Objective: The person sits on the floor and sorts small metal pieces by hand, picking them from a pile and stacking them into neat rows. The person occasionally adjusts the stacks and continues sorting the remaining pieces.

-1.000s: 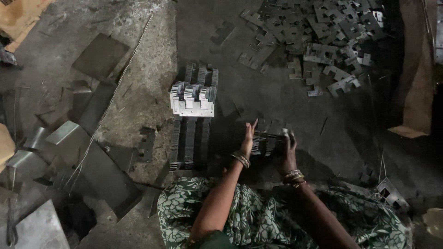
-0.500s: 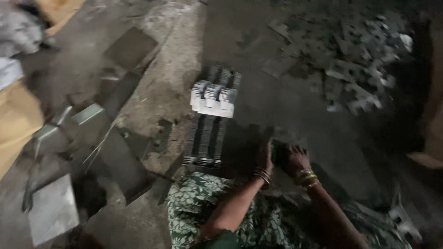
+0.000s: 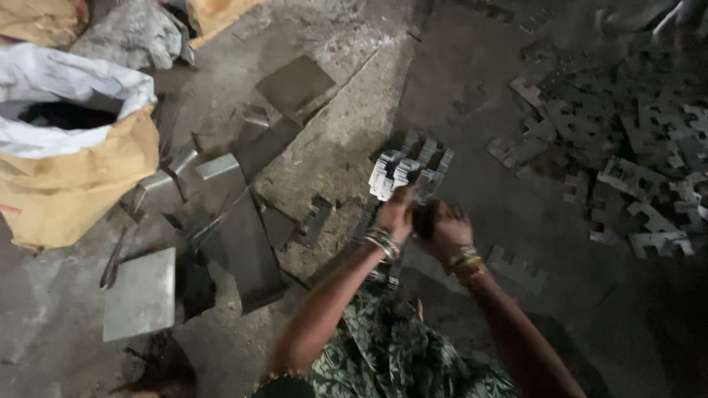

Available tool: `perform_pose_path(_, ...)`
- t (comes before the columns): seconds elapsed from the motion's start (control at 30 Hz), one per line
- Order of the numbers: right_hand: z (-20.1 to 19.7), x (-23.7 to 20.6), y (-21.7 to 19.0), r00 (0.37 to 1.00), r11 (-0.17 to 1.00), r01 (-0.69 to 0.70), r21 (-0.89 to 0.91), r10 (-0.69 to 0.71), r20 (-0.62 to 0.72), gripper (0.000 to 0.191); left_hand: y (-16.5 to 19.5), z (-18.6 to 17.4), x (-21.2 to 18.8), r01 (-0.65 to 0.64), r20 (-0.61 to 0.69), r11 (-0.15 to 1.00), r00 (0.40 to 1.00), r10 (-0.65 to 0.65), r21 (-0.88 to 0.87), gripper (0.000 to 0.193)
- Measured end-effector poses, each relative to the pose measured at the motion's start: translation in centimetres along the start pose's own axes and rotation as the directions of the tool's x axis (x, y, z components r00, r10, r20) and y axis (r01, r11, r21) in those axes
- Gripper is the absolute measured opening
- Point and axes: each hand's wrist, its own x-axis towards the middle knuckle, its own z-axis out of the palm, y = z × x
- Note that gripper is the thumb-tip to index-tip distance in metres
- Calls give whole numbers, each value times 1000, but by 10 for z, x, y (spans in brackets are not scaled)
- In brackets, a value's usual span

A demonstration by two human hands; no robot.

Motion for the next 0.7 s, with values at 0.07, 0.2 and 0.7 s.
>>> perform_pose_path(0.07, -16, 22, -42, 997, 993, -18, 120, 9, 77, 67, -28, -20, 8, 94, 15, 995, 995, -94, 15, 64)
perform_pose_path(0.2, -36, 30, -85, 999, 999, 32, -40, -32, 4, 74, -50, -32, 14, 201, 67, 968, 975, -213, 153, 78)
perform_pose_path(0.7, -240, -523, 208, 629, 662, -744, -91, 648, -430, 33, -21, -145, -43, 206, -108, 973, 975, -194, 108, 81)
